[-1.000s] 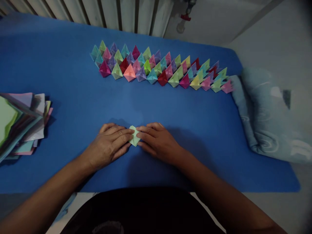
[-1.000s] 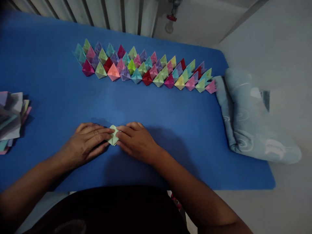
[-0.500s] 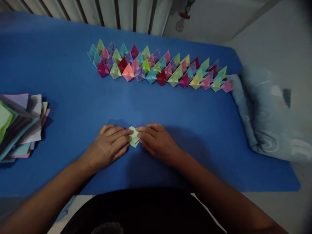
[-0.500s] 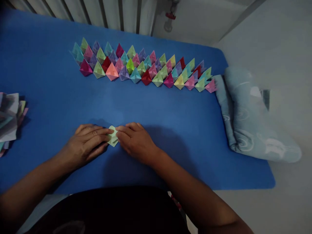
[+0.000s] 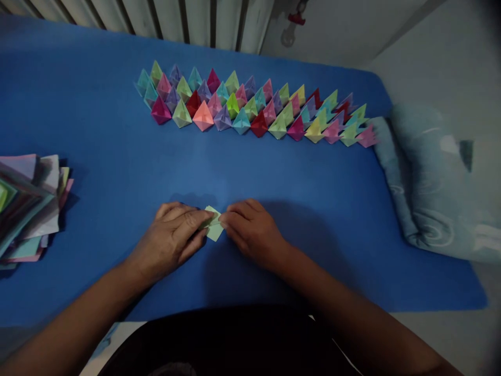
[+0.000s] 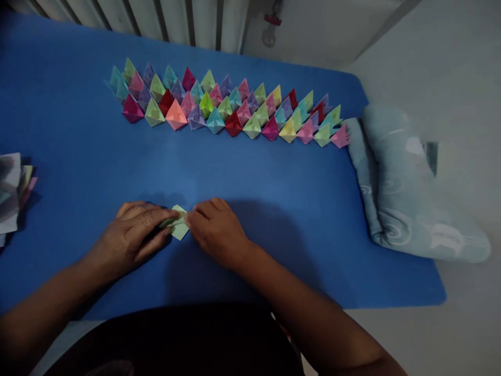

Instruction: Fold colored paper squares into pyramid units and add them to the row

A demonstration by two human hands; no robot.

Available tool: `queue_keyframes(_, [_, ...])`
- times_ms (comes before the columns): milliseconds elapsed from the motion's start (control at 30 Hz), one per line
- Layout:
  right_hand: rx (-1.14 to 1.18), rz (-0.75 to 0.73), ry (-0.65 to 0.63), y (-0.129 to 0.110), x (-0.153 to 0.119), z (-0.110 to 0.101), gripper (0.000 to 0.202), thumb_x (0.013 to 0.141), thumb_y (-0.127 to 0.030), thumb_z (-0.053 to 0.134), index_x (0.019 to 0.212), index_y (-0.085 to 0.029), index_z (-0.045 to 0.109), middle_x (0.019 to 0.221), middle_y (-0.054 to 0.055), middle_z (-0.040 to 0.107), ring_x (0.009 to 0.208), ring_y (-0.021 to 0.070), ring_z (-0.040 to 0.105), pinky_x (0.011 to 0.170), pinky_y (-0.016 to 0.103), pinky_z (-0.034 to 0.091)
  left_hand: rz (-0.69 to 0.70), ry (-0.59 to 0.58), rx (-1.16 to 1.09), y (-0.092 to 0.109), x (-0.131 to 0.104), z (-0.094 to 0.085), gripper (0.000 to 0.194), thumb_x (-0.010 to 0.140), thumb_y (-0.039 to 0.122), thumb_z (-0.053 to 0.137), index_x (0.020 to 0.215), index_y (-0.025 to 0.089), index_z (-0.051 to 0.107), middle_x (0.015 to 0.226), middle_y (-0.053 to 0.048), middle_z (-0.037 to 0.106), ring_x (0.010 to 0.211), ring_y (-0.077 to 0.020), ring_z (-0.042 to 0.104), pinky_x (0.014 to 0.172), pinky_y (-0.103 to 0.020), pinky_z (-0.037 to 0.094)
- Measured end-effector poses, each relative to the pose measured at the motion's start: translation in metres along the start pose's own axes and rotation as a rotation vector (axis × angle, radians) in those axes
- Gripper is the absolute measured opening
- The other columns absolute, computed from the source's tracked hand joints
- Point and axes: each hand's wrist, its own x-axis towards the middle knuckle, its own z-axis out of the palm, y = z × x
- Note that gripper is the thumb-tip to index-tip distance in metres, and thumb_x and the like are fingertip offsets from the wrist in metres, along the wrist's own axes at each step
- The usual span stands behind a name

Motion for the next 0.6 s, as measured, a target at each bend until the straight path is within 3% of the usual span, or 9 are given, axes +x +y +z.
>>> queue_keyframes(233, [0.04, 0.076, 0.046, -0.0016, 0.0017, 0.0019, 0.021, 0.098, -0.02, 0.044, 0.093, -0.014, 0.064, 0.08, 0.006, 0.068, 0.075, 0.0167, 0.055, 0.074, 0.031, 0.043, -0.043, 0.029, -0.023, -0.0025, 0.0006, 0.0024, 0.026, 0.095, 0.021, 0.051, 0.121, 0.018, 0.053, 0.097, -0.005, 0.072, 0.087, -0.0187, 0.066, 0.084, -0.036, 0.047])
queue_keyframes(600, [-0.097, -0.014, 0.167, -0.0018, 0.0016, 0.0064, 0.025, 0.096, -0.015, 0.047, 0.094, -0.021, 0.071, 0.077, 0.001, 0.066, 0.069, 0.0139, 0.048, 0.067, 0.027, 0.037, -0.21, 0.031, -0.058, -0.001, 0.0045, 0.0075, 0.032, 0.096, 0.027, 0.05, 0.127, 0.021, 0.051, 0.098, -0.004, 0.072, 0.086, -0.0193, 0.067, 0.081, -0.036, 0.05])
